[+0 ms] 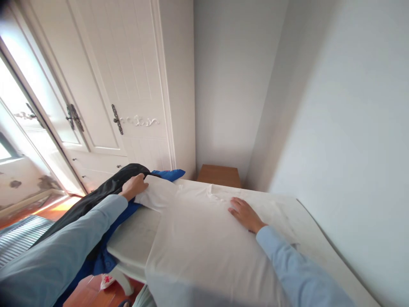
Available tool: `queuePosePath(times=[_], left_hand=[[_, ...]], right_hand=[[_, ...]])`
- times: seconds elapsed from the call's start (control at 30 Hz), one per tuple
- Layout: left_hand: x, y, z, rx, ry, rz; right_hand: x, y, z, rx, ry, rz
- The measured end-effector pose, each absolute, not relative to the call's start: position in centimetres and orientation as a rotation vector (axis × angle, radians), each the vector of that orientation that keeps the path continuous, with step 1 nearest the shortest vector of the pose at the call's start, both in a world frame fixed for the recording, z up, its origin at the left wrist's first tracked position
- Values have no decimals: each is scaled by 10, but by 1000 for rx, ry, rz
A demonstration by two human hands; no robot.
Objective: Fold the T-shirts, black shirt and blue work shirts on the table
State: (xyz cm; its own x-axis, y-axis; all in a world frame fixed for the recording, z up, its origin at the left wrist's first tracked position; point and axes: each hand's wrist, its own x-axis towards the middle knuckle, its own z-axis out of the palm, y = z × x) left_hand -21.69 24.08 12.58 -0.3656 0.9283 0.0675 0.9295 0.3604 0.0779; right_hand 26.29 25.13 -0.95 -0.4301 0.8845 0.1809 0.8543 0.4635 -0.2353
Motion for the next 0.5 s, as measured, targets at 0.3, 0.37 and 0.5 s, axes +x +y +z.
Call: queuePosePath(times=[0.3, 0.37, 0.5], left_hand=[[-160, 237, 147, -1822, -2323, -341], [-122, 227, 140, -2080, -2120, -396], [-64, 208, 121, -2493, -1718, -514]], right_hand=[[265, 244, -16, -1476, -2429, 122], [268, 247, -20, -1465, -2426, 109], [272, 252, -30, -1420, -2383, 91]])
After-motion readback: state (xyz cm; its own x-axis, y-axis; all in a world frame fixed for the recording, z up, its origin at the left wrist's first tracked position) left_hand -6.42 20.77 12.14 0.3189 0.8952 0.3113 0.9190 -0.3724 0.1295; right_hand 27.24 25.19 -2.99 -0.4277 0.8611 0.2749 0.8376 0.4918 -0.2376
